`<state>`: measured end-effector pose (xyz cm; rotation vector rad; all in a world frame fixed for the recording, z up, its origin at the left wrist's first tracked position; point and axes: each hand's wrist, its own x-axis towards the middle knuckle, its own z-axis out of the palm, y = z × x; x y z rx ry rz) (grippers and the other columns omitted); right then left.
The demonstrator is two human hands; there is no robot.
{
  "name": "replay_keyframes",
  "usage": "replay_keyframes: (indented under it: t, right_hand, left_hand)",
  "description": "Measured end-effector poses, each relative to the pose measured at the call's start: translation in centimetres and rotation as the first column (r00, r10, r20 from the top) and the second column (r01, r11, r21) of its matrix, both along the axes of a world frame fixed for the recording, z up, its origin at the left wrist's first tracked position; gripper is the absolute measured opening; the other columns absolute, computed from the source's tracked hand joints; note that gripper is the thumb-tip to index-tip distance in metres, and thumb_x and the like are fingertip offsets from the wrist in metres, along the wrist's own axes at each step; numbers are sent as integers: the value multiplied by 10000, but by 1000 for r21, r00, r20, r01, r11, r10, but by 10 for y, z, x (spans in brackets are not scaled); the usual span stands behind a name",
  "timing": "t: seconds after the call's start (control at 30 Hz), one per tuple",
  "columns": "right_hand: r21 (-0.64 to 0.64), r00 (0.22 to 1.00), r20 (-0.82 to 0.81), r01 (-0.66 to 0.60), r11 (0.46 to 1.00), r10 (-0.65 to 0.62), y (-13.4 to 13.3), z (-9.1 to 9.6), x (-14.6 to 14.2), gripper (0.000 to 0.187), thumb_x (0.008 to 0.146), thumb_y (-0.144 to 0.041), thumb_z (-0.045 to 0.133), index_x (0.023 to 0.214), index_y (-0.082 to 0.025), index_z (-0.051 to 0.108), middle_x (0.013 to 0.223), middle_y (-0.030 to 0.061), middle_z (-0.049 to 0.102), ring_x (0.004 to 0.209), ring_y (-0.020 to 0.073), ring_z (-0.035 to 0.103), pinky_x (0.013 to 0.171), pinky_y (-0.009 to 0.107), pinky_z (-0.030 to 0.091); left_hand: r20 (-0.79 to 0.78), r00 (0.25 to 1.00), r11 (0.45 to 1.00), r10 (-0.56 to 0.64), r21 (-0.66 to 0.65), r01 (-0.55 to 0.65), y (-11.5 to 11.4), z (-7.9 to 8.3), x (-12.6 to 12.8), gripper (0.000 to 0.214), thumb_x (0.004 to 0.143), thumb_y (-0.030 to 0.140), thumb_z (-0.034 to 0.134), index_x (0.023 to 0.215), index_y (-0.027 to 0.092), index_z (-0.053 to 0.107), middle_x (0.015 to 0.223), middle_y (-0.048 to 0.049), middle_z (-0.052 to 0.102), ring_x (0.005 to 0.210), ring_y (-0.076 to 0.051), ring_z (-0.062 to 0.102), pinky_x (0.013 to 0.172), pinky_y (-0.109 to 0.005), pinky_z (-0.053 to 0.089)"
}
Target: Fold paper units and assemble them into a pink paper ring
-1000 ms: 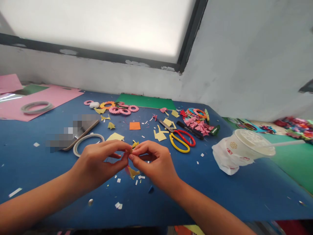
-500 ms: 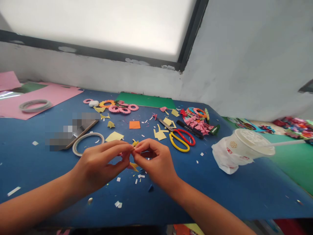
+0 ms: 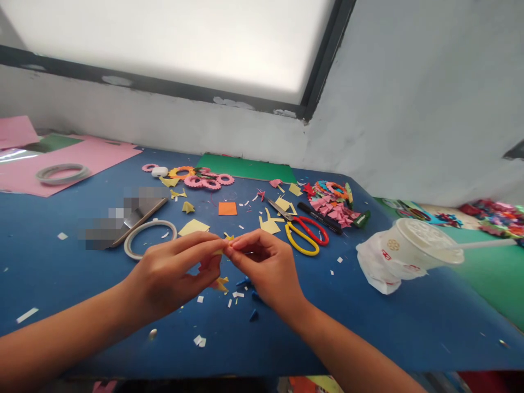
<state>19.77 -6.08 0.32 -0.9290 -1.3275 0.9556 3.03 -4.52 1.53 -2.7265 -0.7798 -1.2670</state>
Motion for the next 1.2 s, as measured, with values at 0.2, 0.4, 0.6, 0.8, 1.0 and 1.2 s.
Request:
replay_keyframes:
  t: [0.2,0.4,0.6,0.8,1.0,1.2]
  right_hand:
    - [-127,998,32,-45,991,49,1,2,4,194,575,-223,798,664,-194,629,684,-10,677,640,119,635,582,208,530]
    - [-190,992,-1,-128,973,130,5,3,8,193,568,-208,802,679,-191,645,649,-27,676,609,100,643,587,182,535]
    - [-230,963,-62,-271,935,264,9,5,14,241,578,-150,791,774,-206,661,705,-37,705,668,90,671,630,155,546]
    - [-174,988,-35,-157,972,153,8,8,14,195,626,-212,767,800,-214,677,729,-28,700,646,71,650,578,130,533]
    - [-177,992,14,-122,977,126,6,9,14,119,626,-251,766,697,-194,691,609,-19,677,544,80,615,516,158,522]
    - [-150,991,-16,-132,980,131,6,6,10,98,629,-248,763,677,-197,695,586,-22,680,524,88,627,513,170,536]
  left_hand:
    - [-15,1000,996,-2,88,3,0,-3,-1,143,811,94,519,923,143,592,863,-41,652,651,-109,599,547,-200,495]
    - [-41,998,993,-51,101,55,4,-3,-2,152,799,90,540,931,137,601,881,-51,660,669,-120,620,542,-206,503]
    - [-33,994,990,-108,93,111,7,-4,-1,145,780,89,572,903,148,619,868,-31,678,653,-113,632,531,-197,508]
    - [108,991,994,-80,89,70,7,-1,0,198,752,75,589,930,152,629,893,-35,680,680,-98,638,576,-175,527]
    - [94,993,991,-64,121,53,6,-1,0,182,755,81,581,910,153,641,869,-39,690,671,-108,642,567,-184,531]
    - [72,992,986,-106,137,95,8,-3,0,131,765,93,592,872,147,644,851,-41,695,658,-110,639,554,-188,520]
